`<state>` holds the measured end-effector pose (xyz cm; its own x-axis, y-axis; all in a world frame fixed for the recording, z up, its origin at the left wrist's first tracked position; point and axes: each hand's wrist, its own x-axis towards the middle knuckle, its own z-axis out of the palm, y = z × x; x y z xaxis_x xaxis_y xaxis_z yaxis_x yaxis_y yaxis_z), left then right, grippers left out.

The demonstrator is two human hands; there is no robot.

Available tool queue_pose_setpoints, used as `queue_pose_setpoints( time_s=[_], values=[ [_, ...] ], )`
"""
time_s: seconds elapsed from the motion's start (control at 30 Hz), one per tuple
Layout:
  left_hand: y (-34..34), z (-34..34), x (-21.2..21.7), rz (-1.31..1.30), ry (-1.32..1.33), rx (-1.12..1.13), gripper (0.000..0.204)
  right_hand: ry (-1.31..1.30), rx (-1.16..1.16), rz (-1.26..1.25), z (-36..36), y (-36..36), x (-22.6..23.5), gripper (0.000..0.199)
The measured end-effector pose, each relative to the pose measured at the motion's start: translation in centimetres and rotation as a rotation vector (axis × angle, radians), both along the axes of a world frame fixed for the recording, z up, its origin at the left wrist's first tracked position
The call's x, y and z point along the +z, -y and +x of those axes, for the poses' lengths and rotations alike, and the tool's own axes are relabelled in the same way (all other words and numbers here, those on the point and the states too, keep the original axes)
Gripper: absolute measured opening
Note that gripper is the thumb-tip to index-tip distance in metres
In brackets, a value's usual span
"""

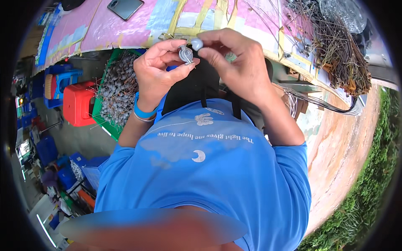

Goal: Assembling small metal components into a fixture on a workbench.

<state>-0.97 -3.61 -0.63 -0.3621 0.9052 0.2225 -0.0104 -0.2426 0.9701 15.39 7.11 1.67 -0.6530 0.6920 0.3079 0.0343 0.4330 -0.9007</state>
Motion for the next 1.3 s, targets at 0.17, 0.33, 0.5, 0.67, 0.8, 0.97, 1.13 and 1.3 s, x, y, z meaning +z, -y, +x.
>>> queue_pose_setpoints(
  time_s=[0.17,0.33,0.5,0.67,0.8,0.97,1.13,1.3],
  values=[
    [-0.1,0.1,0.0,0.021,-0.119,-0.006,0.039,-0.036,0.104,-0.140,0.8,1.0,-0.5,0.020],
    [0.0,0.6,-0.4,0.015,-0.383,0.023,0.043,0.024,0.079,-0.141,1.3,1.3,-0.1,0.016],
    [-0.6,1.5,-0.2,0.138,-0.711,0.121,0.040,0.107,-0.003,-0.340,1.1,1.7,-0.7,0.017],
    [-1.4,0.9,-0.5,0.135,-0.740,0.095,0.039,0.069,-0.028,-0.380,1.0,0.6,-1.6,0.016],
    [-1.8,1.1,-0.6,0.148,-0.386,-0.066,0.043,-0.132,0.153,-0.546,2.2,-1.4,-2.6,0.022],
    [-1.8,2.0,-0.4,0.081,-0.276,-0.153,0.045,-0.321,0.367,-0.788,2.3,-1.3,-3.2,0.032],
    [-1.8,3.3,0.6,-0.004,-0.133,-0.155,0.047,-0.399,0.380,-0.790,1.5,-1.2,-3.8,0.034],
    [-2.0,3.3,0.3,-0.070,-0.087,-0.102,0.046,-0.479,0.217,-0.862,0.7,-0.4,-4.1,0.033]
  ],
)
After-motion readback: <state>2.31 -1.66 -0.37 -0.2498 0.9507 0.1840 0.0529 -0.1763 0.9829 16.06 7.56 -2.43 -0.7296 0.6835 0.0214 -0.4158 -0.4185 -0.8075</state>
